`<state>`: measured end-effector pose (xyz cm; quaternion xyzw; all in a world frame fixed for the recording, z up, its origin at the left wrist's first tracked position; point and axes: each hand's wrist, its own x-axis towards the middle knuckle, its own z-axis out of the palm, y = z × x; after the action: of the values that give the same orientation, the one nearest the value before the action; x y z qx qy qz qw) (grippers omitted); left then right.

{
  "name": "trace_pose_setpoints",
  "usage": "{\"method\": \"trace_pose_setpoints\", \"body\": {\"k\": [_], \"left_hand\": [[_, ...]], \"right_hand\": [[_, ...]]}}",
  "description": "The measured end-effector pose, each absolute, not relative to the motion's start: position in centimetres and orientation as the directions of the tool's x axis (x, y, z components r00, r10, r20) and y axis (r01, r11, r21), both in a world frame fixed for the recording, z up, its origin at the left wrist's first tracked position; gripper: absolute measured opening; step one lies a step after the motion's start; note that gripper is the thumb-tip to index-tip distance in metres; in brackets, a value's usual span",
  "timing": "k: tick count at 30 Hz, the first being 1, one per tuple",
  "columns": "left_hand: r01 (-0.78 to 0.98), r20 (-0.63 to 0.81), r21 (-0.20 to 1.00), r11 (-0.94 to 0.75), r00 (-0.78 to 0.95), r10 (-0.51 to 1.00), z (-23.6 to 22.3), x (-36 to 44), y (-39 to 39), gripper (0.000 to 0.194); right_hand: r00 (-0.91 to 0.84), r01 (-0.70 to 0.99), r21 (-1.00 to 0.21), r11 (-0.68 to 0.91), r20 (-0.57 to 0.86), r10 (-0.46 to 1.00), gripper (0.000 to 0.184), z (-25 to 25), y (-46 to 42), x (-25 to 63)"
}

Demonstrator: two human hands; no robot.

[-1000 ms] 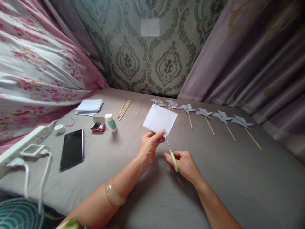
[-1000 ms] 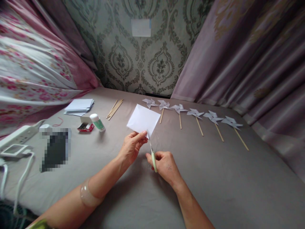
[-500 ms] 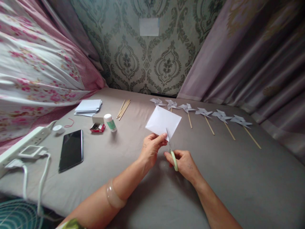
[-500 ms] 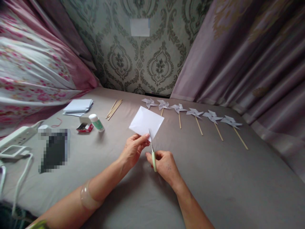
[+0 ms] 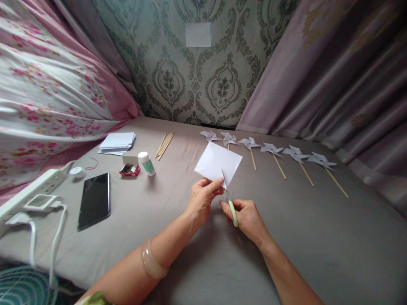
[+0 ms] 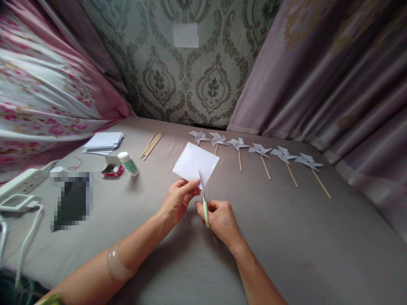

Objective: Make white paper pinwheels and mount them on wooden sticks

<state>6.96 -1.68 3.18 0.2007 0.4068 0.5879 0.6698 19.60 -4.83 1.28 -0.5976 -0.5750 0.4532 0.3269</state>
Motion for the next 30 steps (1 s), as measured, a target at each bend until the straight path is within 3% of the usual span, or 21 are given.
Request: {"method": "trace_pose_setpoints", "body": {"k": [19, 26, 30], "left_hand": [[-0.619, -0.294, 0.752, 0.226, -0.008, 0.956, 2.9, 7.0, -1.6, 0.029], [-0.61, -0.265, 0.772, 0.179, -0.052, 0.963, 2.3, 6.4, -0.9, 0.03], [-0.613, -0.237, 0.783, 0.11, -0.131, 0.963, 2.0, 5.2, 0.4, 0.029]], "right_hand": [[-0.053, 0.415, -0.896, -0.157, -0.196, 0.979, 0.042, 1.3, -4.8, 19.6], [-0.261, 0.454, -0.89, -0.036, -0.171, 0.95, 0.034, 1.3, -4.8, 19.7], [-0.23, 0.399, -0.915, -0.063, -0.166, 0.959, 0.041, 1.4, -4.4, 20.2]]}}
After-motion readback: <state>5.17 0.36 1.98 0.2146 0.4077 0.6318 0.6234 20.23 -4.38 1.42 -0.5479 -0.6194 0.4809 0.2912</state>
